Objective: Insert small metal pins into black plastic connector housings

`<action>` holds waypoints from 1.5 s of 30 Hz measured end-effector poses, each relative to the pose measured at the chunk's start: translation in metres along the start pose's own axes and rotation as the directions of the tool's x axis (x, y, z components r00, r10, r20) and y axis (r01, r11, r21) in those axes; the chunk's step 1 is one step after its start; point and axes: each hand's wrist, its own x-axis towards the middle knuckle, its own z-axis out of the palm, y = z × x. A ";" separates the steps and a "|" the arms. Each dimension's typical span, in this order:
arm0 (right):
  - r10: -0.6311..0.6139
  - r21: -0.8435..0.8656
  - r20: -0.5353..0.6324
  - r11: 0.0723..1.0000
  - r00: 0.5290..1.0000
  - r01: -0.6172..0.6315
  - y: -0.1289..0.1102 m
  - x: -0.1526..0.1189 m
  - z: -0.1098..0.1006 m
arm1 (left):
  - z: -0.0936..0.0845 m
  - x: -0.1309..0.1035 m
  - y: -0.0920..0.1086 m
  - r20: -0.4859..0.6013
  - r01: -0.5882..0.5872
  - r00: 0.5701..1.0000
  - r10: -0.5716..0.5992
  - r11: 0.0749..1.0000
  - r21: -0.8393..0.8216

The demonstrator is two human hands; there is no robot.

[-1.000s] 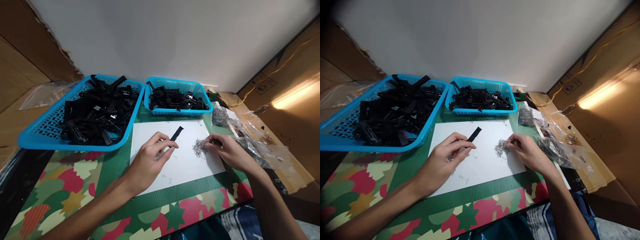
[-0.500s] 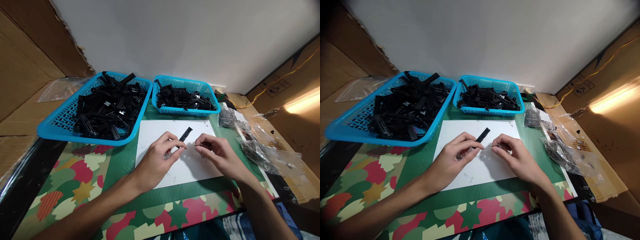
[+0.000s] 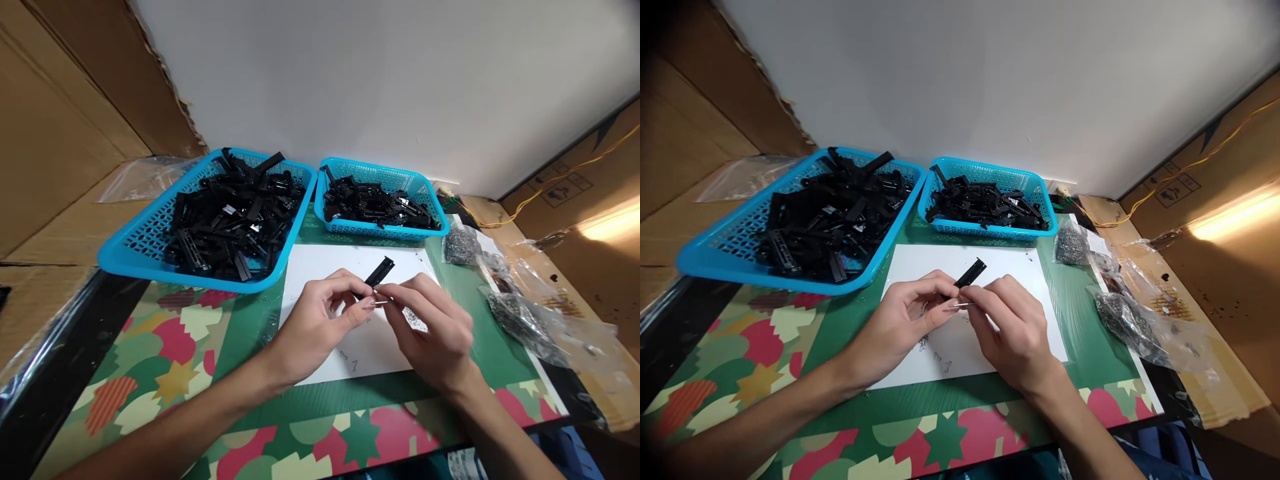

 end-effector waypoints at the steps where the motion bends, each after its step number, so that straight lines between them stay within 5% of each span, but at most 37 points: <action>1: -0.033 -0.008 -0.011 0.999 0.999 0.033 0.000 -0.001 0.000 | 0.000 0.000 0.001 -0.002 -0.009 1.000 0.009 1.000 -0.018; 10: -0.083 0.040 0.007 0.996 0.997 0.082 0.002 -0.007 0.004 | -0.002 -0.002 0.008 -0.004 0.048 0.999 -0.049 0.995 -0.084; 15: 0.118 0.191 -0.035 0.976 0.992 -0.109 -0.005 -0.003 0.001 | -0.002 -0.005 0.007 -0.008 -0.034 0.999 0.035 0.997 0.066; 21: 0.514 0.453 0.080 0.744 0.854 -0.491 -0.006 0.003 -0.006 | -0.001 -0.007 0.007 -0.019 -0.109 0.993 0.118 0.959 0.262; 27: 0.596 0.522 0.201 0.607 0.778 -0.600 -0.001 0.004 0.000 | -0.001 -0.009 0.008 0.030 -0.101 0.995 0.096 0.958 0.267; 32: 0.549 0.446 0.095 0.723 0.831 -0.528 -0.007 0.002 0.005 | -0.001 -0.010 0.006 0.024 -0.058 0.998 0.055 0.976 0.208; 35: 0.371 0.264 0.007 0.895 0.929 -0.360 -0.012 -0.002 0.006 | 0.000 -0.009 0.007 0.006 -0.051 0.999 0.051 0.985 0.164; 38: 0.194 0.132 0.002 0.972 0.981 -0.192 -0.015 -0.004 0.005 | -0.001 -0.009 0.010 0.014 -0.080 0.997 0.079 0.981 0.179; 41: 0.191 0.087 -0.013 0.978 0.982 -0.189 -0.014 -0.003 0.002 | -0.003 -0.010 0.012 0.047 -0.135 0.991 0.128 0.959 0.248; 45: 0.373 0.082 -0.096 0.927 0.923 -0.366 -0.006 -0.002 -0.003 | -0.005 -0.011 0.007 0.053 -0.143 0.990 0.133 0.928 0.345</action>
